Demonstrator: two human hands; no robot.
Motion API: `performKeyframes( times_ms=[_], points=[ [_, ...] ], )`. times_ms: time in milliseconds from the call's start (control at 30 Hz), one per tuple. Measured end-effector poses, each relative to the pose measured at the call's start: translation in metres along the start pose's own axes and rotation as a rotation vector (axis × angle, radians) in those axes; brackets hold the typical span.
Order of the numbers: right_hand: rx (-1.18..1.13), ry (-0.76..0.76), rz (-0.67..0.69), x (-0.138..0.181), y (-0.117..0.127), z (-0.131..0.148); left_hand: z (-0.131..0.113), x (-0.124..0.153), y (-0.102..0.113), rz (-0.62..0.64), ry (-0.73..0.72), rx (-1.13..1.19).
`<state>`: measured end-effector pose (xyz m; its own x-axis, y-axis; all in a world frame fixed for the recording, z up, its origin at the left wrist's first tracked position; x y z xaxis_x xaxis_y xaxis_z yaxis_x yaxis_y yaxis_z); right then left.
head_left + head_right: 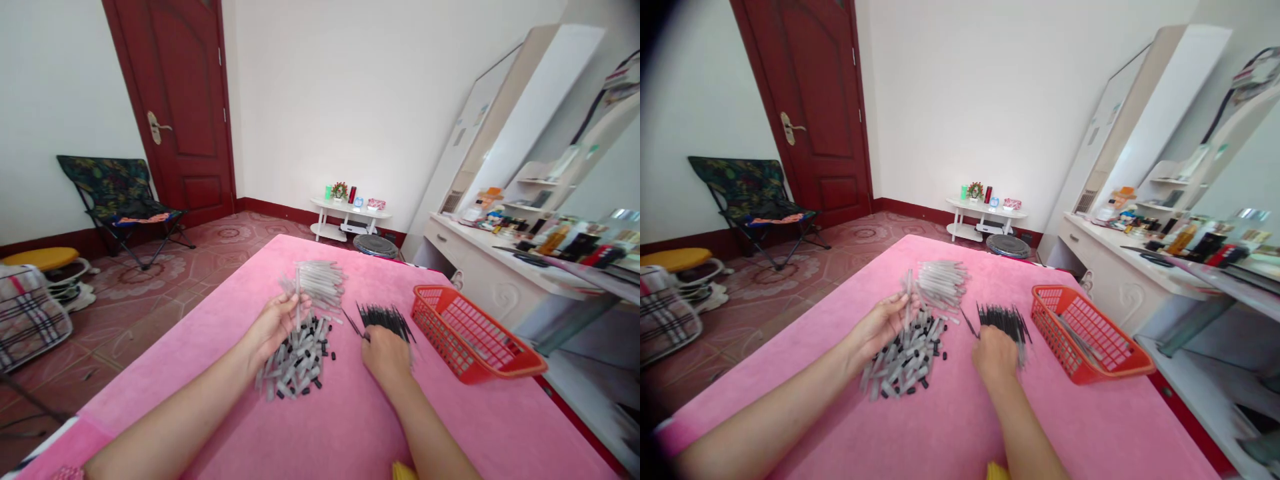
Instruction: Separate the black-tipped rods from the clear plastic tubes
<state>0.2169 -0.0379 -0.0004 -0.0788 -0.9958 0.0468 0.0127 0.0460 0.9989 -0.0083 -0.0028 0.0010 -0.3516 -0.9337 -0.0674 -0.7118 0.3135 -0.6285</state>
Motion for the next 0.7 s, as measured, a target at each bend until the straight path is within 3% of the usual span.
performKeyframes(
  times_ms=[133,300,367,567,700],
  points=[
    [-0.162,0.057,-0.09,0.007,0.014,0.006,0.003,0.003,0.004,0.001,-0.045,0.149],
    [-0.604,0.349,-0.034,0.019,0.023,0.041,0.001,0.003,0.012,0.027,-0.123,0.047],
    [-0.706,0.401,-0.066,0.022,0.027,0.046,-0.003,0.004,0.015,0.042,-0.147,-0.196],
    [-0.768,0.467,-0.233,0.017,0.042,0.025,-0.022,0.011,0.012,0.023,-0.295,-1.269],
    [-0.713,0.44,-0.248,0.011,0.045,0.014,-0.024,0.015,0.008,0.038,-0.31,-1.51]
  ],
)
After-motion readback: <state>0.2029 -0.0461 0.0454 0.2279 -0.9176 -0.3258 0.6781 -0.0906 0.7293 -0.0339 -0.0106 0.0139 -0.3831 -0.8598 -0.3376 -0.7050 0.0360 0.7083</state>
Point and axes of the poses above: each hand's wrist, its own x-axis away from the middle knuckle, its own y-axis out of the back of the hand, z = x × y, the point moved 4 cm from there along -x, towards the middle knuckle, and after that the axes turned 15 degrees about z, right-handed, at the moved point
